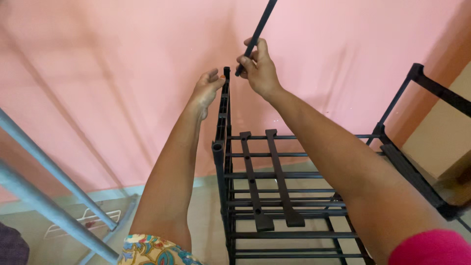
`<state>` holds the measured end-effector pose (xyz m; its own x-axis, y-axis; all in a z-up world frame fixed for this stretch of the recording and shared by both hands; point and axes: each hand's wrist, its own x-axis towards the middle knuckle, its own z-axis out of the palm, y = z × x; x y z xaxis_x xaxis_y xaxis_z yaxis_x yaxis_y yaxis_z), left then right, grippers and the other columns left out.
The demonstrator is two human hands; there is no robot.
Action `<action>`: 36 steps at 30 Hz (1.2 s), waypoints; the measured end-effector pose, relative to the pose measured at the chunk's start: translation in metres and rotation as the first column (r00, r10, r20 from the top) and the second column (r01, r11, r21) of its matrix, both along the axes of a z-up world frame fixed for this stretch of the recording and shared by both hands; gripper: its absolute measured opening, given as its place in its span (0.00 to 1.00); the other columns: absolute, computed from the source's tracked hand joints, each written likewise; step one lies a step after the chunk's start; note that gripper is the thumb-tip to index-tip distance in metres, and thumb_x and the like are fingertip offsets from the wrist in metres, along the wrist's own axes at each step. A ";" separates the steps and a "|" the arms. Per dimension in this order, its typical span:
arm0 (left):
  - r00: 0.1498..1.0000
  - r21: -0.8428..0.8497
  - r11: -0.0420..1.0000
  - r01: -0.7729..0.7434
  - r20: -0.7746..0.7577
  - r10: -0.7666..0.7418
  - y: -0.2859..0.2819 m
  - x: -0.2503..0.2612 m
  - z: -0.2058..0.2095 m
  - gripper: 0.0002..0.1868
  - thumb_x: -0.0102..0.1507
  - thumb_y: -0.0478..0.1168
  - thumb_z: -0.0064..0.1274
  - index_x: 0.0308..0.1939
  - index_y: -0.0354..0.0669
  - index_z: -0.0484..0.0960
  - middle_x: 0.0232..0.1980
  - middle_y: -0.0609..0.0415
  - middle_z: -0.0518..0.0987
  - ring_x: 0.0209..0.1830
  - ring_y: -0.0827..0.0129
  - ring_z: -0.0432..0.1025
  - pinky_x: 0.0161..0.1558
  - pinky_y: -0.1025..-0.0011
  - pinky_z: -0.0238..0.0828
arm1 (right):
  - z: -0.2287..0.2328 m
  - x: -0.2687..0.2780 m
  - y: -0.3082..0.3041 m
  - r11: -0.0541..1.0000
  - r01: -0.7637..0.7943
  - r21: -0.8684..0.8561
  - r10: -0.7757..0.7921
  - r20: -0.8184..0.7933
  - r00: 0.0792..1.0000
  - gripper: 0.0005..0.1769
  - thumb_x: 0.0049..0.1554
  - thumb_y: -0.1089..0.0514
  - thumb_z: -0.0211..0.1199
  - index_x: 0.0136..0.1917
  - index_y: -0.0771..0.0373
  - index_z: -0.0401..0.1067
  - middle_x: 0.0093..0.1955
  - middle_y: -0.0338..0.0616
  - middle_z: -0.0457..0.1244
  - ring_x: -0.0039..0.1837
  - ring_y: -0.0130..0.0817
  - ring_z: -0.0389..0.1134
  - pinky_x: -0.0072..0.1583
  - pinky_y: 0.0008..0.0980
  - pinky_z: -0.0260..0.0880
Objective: The person assembles a black metal rack by inserting vertical and horizontal bars into a frame. They repeatedly pick up bars, align them with slots, and press them into place while seated on the floor.
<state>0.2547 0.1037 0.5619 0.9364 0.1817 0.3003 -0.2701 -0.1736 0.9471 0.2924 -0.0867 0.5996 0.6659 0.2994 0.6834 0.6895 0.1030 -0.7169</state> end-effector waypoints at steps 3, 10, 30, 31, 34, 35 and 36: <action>0.988 -0.001 0.994 0.112 0.104 -0.111 0.011 0.030 -0.006 0.40 0.63 0.38 0.54 0.77 0.36 0.56 0.72 0.50 0.65 0.72 0.66 0.60 0.71 0.67 0.55 | 0.001 0.032 0.019 0.997 -0.055 0.062 0.052 0.054 0.997 0.18 0.69 0.66 0.52 0.68 0.57 0.52 0.49 0.46 0.67 0.49 0.30 0.74 0.48 0.29 0.79; 0.921 -0.175 0.923 0.342 0.259 -0.292 -0.005 0.035 -0.016 0.37 0.60 0.33 0.45 0.76 0.34 0.64 0.66 0.50 0.74 0.55 0.68 0.67 0.64 0.68 0.65 | 0.008 0.055 0.039 0.997 -0.067 -0.031 0.066 -0.036 0.997 0.19 0.68 0.65 0.53 0.68 0.56 0.52 0.49 0.45 0.68 0.47 0.29 0.75 0.47 0.29 0.82; 0.951 -0.204 0.949 0.239 0.249 -0.185 -0.017 0.033 -0.026 0.35 0.62 0.40 0.41 0.75 0.46 0.63 0.64 0.56 0.72 0.51 0.69 0.66 0.58 0.67 0.68 | 0.028 0.057 0.042 0.964 0.111 -0.243 -0.122 -0.032 0.992 0.17 0.64 0.57 0.63 0.56 0.76 0.67 0.46 0.50 0.69 0.41 0.32 0.78 0.43 0.30 0.78; 0.949 -0.201 0.950 0.238 0.255 -0.184 -0.016 0.034 -0.027 0.35 0.62 0.40 0.40 0.75 0.46 0.64 0.64 0.55 0.72 0.51 0.69 0.66 0.59 0.67 0.68 | 0.027 0.057 0.042 0.955 0.129 -0.266 -0.138 -0.016 0.990 0.17 0.64 0.57 0.63 0.54 0.76 0.69 0.44 0.50 0.69 0.41 0.32 0.78 0.42 0.29 0.79; 0.936 -0.183 0.949 0.256 0.293 -0.196 -0.014 0.035 -0.030 0.34 0.63 0.40 0.40 0.75 0.45 0.64 0.65 0.54 0.72 0.53 0.68 0.66 0.61 0.66 0.68 | 0.026 0.057 0.043 0.939 0.155 -0.308 -0.158 0.014 0.987 0.16 0.64 0.55 0.65 0.49 0.74 0.73 0.41 0.50 0.70 0.39 0.32 0.76 0.41 0.27 0.81; 0.934 -0.180 0.949 0.258 0.297 -0.198 -0.014 0.036 -0.030 0.34 0.63 0.40 0.40 0.75 0.45 0.64 0.65 0.54 0.72 0.53 0.69 0.67 0.61 0.66 0.68 | 0.026 0.058 0.044 0.940 0.147 -0.307 -0.152 0.010 0.988 0.16 0.64 0.55 0.64 0.48 0.74 0.73 0.41 0.49 0.70 0.39 0.32 0.76 0.41 0.27 0.81; 0.932 -0.177 0.949 0.261 0.301 -0.200 -0.013 0.036 -0.029 0.34 0.63 0.41 0.39 0.75 0.45 0.63 0.65 0.54 0.72 0.54 0.69 0.67 0.62 0.66 0.67 | 0.025 0.060 0.045 0.942 0.140 -0.306 -0.145 0.006 0.989 0.16 0.64 0.55 0.64 0.48 0.73 0.73 0.40 0.49 0.70 0.39 0.31 0.76 0.41 0.27 0.81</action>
<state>0.2905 0.0909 0.5328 0.8454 0.0582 0.5310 -0.5340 0.1195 0.8370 0.3527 -0.0422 0.6248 0.7268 0.3929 0.5634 0.6692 -0.2201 -0.7097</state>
